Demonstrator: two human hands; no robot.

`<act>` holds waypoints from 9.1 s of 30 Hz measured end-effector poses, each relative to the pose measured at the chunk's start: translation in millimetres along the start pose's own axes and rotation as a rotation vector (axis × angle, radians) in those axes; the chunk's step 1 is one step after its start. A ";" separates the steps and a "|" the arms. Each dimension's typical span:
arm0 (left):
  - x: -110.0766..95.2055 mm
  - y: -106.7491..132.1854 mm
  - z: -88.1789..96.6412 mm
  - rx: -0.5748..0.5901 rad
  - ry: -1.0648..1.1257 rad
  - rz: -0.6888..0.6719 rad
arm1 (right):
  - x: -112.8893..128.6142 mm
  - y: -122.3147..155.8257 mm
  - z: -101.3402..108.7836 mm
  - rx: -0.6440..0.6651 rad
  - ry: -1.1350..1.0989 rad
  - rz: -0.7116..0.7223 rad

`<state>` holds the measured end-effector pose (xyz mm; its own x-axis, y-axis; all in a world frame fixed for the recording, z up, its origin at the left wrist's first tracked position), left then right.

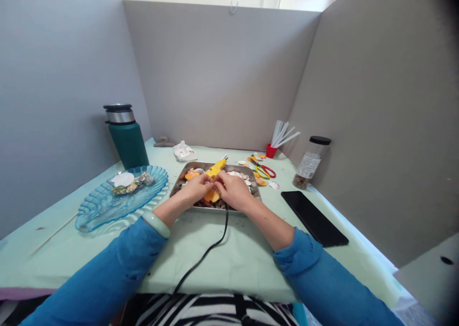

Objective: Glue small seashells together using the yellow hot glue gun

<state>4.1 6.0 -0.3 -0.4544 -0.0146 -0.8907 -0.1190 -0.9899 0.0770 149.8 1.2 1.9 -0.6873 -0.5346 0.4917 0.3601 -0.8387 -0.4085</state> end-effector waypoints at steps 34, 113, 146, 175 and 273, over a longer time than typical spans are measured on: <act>-2.8 1.7 2.0 -0.049 0.098 0.001 | -0.1 -0.2 0.3 -0.041 0.003 0.008; -3.7 2.2 0.7 0.004 0.000 -0.008 | -0.3 0.4 0.7 -0.007 0.004 0.003; 11.5 -9.1 1.6 -0.006 -0.217 -0.067 | 1.1 0.5 0.8 0.044 0.038 -0.012; -4.6 1.5 3.1 0.022 0.117 -0.017 | 2.1 1.3 3.0 -0.057 -0.017 0.046; -4.0 2.8 2.3 0.043 0.080 -0.001 | 3.0 1.1 2.6 -0.013 0.054 -0.030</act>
<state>3.5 3.6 4.5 -0.3829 -0.0264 -0.9234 -0.1578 -0.9830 0.0935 149.8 -1.5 5.0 -0.7308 -0.5029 0.4615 0.3309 -0.8524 -0.4048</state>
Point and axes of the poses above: each hand's wrist, its own y-axis away from the middle knuckle, its own z-axis out of the back of the hand, x = y × z, the point moved 1 cm from there along -y, towards the middle knuckle, and after that the axes turned 10 degrees about -y, right-handed, at the moved point
